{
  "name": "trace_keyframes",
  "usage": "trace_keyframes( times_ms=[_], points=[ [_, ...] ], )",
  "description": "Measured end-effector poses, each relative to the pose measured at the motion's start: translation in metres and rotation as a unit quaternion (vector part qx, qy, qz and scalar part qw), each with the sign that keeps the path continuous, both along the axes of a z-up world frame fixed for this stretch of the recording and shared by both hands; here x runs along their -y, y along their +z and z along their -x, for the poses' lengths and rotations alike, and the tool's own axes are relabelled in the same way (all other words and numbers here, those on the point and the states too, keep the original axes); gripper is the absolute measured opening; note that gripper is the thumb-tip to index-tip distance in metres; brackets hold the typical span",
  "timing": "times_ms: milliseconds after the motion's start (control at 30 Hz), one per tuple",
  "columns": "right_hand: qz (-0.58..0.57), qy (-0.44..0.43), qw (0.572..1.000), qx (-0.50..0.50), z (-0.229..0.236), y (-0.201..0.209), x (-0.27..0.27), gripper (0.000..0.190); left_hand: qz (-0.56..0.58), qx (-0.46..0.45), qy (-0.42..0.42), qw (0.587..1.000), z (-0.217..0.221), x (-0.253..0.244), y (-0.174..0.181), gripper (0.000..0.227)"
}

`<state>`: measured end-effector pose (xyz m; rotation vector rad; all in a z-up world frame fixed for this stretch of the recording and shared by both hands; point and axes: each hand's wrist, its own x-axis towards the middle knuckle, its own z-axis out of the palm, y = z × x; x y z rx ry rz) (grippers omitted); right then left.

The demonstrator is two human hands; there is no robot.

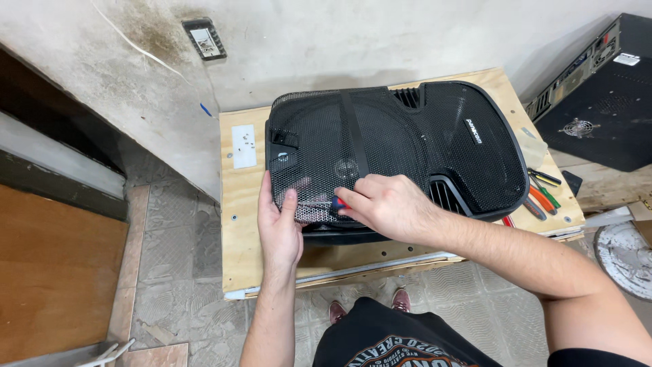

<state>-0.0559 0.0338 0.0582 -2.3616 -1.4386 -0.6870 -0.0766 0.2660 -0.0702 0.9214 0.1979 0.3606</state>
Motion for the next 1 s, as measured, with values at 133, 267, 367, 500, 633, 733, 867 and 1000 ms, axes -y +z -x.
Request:
trace_keyframes(
  times_ms=[133,267,367,500,633,733,867,1000],
  points=[
    [0.021,-0.025,0.999,0.023,-0.008,0.015,0.022,0.029,0.003,-0.008,0.032,0.999,-0.008,-0.011,-0.016,0.071],
    [-0.006,-0.114,0.993,-0.034,-0.024,0.025,0.057,0.034,-0.03,-0.012,0.039,0.999,-0.01,-0.013,-0.023,0.074],
    [-0.041,-0.172,0.982,-0.064,-0.038,0.016,0.102,0.032,-0.193,-0.066,0.048,0.978,0.01,-0.008,0.021,0.08],
    [-0.105,-0.248,0.956,-0.117,-0.061,-0.029,0.175,0.03,-0.466,-0.181,0.073,0.863,0.022,-0.004,0.047,0.093],
    [-0.125,-0.333,0.925,-0.134,-0.07,-0.081,0.226,0.029,-0.524,-0.142,0.126,0.83,0.02,0.002,0.024,0.082],
    [-0.156,-0.363,0.907,-0.146,-0.069,-0.106,0.247,0.03,-0.594,-0.108,0.19,0.774,0.017,0.013,0.009,0.09],
    [-0.181,-0.367,0.893,-0.188,-0.067,-0.114,0.245,0.037,-0.617,-0.107,0.213,0.75,0.017,0.019,0.003,0.092],
    [-0.163,-0.376,0.893,-0.189,-0.061,-0.106,0.235,0.037,-0.625,-0.102,0.23,0.739,0.021,0.023,0.001,0.086]
  ],
)
